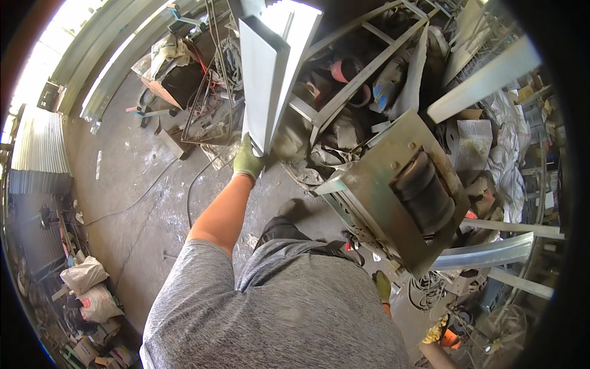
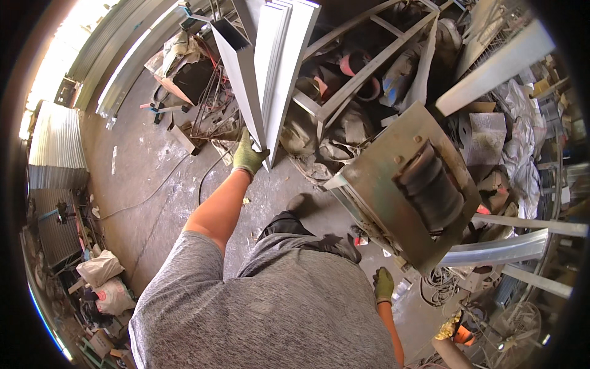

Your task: The person repeatedly feeds long metal bars through a roller straightening machine, flipping each bar to process both sides. After straightening, the person stacks the finished bars on a nearby pile.

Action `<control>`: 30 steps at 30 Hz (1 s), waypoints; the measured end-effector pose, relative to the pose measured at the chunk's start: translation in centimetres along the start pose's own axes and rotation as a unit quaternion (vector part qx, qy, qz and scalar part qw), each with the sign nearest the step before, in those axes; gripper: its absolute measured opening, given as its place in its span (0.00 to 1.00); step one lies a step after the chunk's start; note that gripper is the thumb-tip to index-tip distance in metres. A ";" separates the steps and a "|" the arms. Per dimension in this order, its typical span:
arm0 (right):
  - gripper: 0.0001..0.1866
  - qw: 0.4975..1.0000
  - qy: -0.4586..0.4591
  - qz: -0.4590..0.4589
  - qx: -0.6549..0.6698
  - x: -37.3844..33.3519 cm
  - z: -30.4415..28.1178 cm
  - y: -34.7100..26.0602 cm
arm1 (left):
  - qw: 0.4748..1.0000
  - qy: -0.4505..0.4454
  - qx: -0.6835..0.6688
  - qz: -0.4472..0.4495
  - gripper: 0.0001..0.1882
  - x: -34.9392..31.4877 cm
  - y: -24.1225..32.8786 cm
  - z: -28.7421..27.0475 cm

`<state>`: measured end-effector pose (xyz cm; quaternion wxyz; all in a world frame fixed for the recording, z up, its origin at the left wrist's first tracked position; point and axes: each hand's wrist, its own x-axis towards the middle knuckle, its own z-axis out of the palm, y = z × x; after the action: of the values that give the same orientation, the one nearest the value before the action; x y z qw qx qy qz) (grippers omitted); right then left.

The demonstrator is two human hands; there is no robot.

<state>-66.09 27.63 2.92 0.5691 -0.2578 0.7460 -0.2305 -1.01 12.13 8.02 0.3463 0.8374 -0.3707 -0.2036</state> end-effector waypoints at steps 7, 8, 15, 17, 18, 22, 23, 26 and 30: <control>0.22 0.966 -0.053 -0.056 -0.248 -3.7 4.6 -4.8 | 0.997 -0.030 0.058 -0.028 0.51 5.8 -2.9 4.3; 0.23 0.964 -0.040 -0.051 -0.256 -4.3 5.3 -5.6 | 0.995 -0.062 0.067 -0.040 0.51 6.6 -3.1 4.9; 0.25 0.971 -0.017 -0.028 -0.238 -4.5 10.2 -9.1 | 0.990 -0.081 0.045 -0.108 0.50 10.4 -3.9 9.4; 0.25 0.961 -0.008 -0.043 -0.272 -4.8 10.8 -9.2 | 0.994 -0.042 0.048 -0.092 0.51 11.6 -4.2 10.6; 0.25 0.955 -0.009 -0.056 -0.292 -5.0 11.0 -9.1 | 0.993 -0.036 0.054 -0.097 0.51 12.1 -4.3 11.1; 0.24 0.965 -0.007 0.034 -0.259 -5.8 10.9 -8.1 | 0.988 -0.030 0.015 -0.148 0.51 13.9 -4.1 13.1; 0.24 0.973 -0.013 0.012 -0.231 -6.0 11.0 -7.8 | 0.986 -0.027 0.002 -0.165 0.50 14.1 -4.1 13.7; 0.25 0.969 0.010 0.018 -0.248 -6.4 11.2 -7.8 | 0.989 0.046 -0.017 -0.143 0.49 13.8 -4.6 16.0; 0.26 0.963 -0.032 0.011 -0.269 -6.5 11.6 -9.7 | 0.893 0.015 -0.289 -0.345 0.38 12.3 -6.2 19.3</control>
<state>-52.26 23.86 11.00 0.5051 -0.4003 0.7646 -0.0070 -1.66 -2.55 -10.67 0.4863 0.7786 0.0214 -0.3961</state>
